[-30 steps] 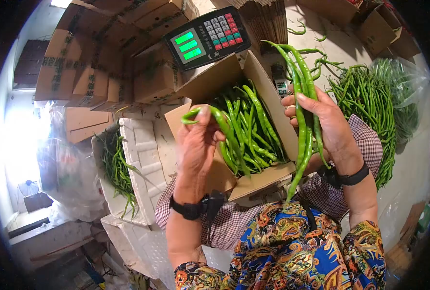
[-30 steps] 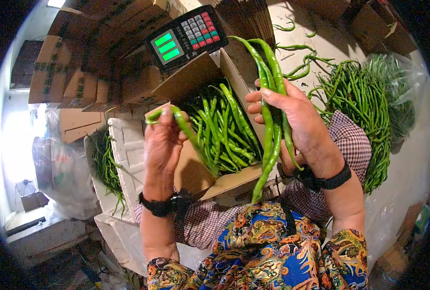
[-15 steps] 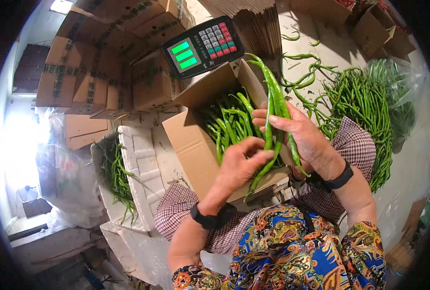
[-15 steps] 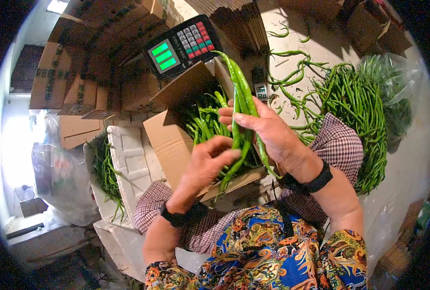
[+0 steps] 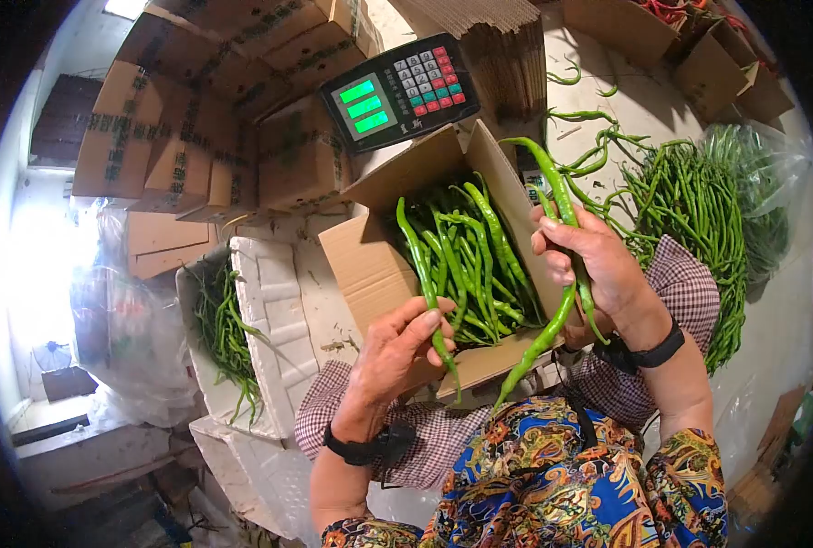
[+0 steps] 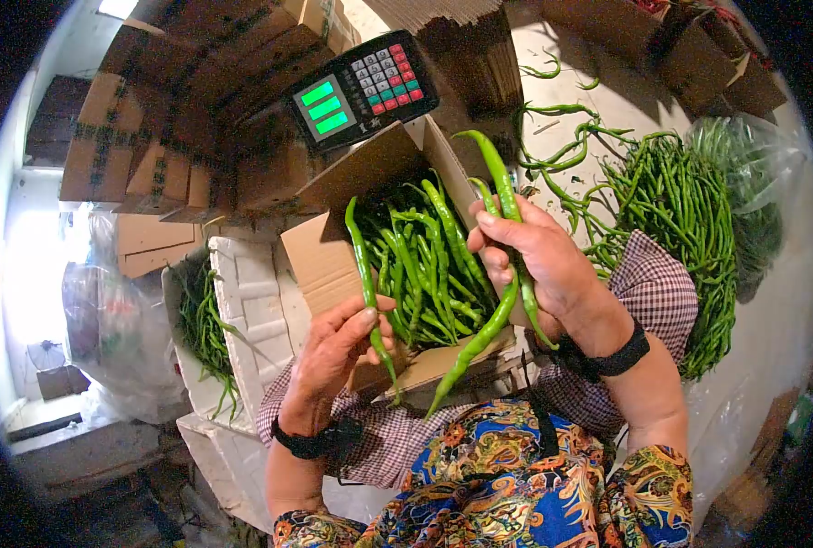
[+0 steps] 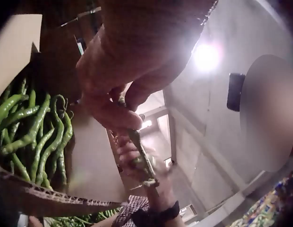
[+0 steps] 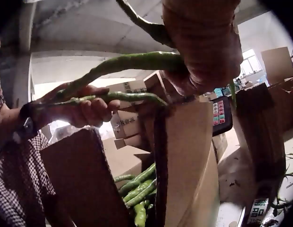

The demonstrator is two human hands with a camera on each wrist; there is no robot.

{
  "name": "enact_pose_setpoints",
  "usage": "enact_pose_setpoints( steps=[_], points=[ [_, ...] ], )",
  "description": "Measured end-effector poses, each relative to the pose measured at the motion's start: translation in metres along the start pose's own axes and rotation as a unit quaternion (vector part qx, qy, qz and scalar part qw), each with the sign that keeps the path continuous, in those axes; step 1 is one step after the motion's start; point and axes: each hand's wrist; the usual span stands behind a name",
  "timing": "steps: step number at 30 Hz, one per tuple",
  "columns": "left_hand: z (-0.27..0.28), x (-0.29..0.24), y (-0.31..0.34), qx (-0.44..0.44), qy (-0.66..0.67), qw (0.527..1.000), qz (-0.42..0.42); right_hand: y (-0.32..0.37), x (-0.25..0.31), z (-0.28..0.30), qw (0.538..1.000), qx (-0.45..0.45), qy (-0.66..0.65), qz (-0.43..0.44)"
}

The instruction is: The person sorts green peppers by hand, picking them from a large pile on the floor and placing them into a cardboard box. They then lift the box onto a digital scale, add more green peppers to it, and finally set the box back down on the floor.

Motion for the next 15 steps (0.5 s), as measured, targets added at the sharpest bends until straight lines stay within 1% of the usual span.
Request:
enact_pose_setpoints(
  steps=[1,5,7,8,10,11,12,13,14,15],
  points=[
    [-0.001,0.002,0.000,-0.003,0.001,1.000,0.000,0.000,-0.001,-0.003,1.000,0.006,-0.008,-0.017],
    [-0.018,0.007,-0.019,-0.002,-0.043,0.999,0.019,-0.003,-0.003,-0.009,0.999,0.013,0.034,0.018],
    [-0.020,0.008,-0.027,-0.019,-0.069,0.997,-0.003,-0.004,-0.001,-0.007,0.999,0.016,0.030,0.017],
    [-0.014,0.013,-0.032,-0.021,-0.070,0.997,-0.003,-0.005,-0.001,-0.006,1.000,0.017,0.014,0.015],
    [0.001,0.027,-0.044,-0.024,-0.145,0.989,-0.029,-0.006,0.000,-0.006,1.000,0.023,-0.009,0.009],
    [0.005,0.032,-0.047,-0.026,-0.146,0.989,-0.027,-0.007,0.000,-0.007,1.000,0.024,-0.012,0.007],
    [0.008,0.035,-0.048,-0.030,-0.256,0.966,-0.015,-0.008,0.000,-0.010,1.000,0.026,-0.012,0.012],
    [0.011,0.039,-0.052,-0.033,-0.362,0.931,-0.004,-0.008,0.001,-0.013,0.999,0.027,-0.011,0.020],
    [0.017,0.050,-0.056,-0.057,-0.542,0.828,-0.131,-0.011,-0.002,-0.012,0.998,0.044,-0.022,0.027],
    [0.009,0.045,-0.052,-0.052,-0.543,0.827,-0.133,-0.014,-0.004,-0.012,0.998,0.056,-0.015,0.037]
  ],
)
Point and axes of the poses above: each hand's wrist, its own y-axis away from the middle knuckle, its own z-axis out of the back of the hand, x = y × z, and after that the axes turned 6 degrees about y, right-handed
